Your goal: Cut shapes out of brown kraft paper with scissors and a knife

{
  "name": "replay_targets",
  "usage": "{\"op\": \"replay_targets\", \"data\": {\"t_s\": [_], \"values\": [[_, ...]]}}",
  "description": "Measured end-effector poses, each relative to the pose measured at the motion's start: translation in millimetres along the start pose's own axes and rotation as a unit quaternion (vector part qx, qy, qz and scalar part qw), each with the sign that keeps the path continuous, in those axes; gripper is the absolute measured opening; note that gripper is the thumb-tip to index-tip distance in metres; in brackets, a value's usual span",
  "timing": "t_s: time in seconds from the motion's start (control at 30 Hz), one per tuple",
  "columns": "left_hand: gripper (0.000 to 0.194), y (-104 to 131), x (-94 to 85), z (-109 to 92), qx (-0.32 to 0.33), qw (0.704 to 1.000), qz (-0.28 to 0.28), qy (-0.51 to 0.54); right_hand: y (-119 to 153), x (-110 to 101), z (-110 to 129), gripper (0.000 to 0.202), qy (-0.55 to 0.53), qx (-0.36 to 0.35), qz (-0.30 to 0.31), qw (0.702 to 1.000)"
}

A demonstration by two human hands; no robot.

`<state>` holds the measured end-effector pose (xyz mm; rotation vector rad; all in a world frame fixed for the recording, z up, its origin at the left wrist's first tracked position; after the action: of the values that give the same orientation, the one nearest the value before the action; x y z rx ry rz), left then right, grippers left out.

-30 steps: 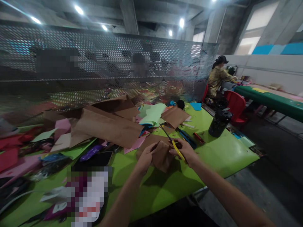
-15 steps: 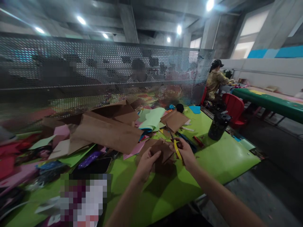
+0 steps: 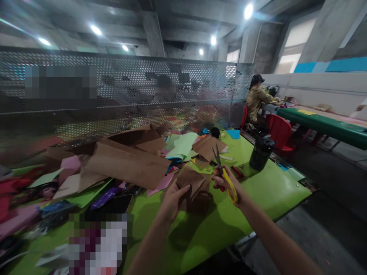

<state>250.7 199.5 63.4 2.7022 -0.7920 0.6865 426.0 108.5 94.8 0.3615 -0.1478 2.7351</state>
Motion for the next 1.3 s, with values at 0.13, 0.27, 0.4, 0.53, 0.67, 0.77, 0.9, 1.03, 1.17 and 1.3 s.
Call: {"op": "replay_targets", "data": {"t_s": [0.13,0.27,0.4,0.53,0.67,0.77,0.9,1.03,1.17,1.3], "values": [[0.059,3,8.5,-7,0.017,0.999,0.027,-0.035,-5,16,-1,0.053,0.007,0.011,-0.03,0.999],[0.061,3,6.3,-9,0.029,0.998,0.015,-0.057,-11,28,-5,0.051,0.0,0.014,-0.036,0.999],[0.068,1,-4.2,8,-0.016,1.0,-0.011,-0.015,-14,26,-7,0.051,-0.04,-0.019,-0.055,0.997],[0.054,2,-13.6,26,-0.07,0.996,-0.049,-0.029,-14,25,-7,0.052,-0.056,-0.046,-0.071,0.995],[0.056,4,-5.7,24,-0.082,0.994,-0.025,-0.075,-12,29,-6,0.053,-0.047,-0.036,-0.058,0.997],[0.06,3,-7.7,12,-0.057,0.995,-0.045,-0.074,-7,31,-9,0.052,-0.051,-0.011,-0.017,0.998],[0.061,0,-20.4,-4,-0.011,0.995,-0.095,-0.025,11,32,-12,0.05,-0.055,0.036,0.092,0.994],[0.058,0,-27.7,-10,0.0,0.993,-0.116,-0.002,44,40,-13,0.061,-0.044,0.115,0.207,0.971],[0.06,2,-30.2,-9,-0.009,0.992,-0.127,0.027,66,50,-11,0.069,-0.031,0.144,0.264,0.953],[0.059,2,-28.7,-8,-0.007,0.992,-0.117,0.041,66,51,-15,0.07,-0.035,0.139,0.265,0.954]]}}
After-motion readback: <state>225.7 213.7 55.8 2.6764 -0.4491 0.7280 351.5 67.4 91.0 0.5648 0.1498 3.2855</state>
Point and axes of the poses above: each hand's wrist, its own y-axis away from the middle knuckle, its own x-axis out of the palm, z = x × y, the point moved 9 cm from there along -y, towards the middle knuckle, and after that the axes turned 3 degrees about -y, right-handed, at the moved point
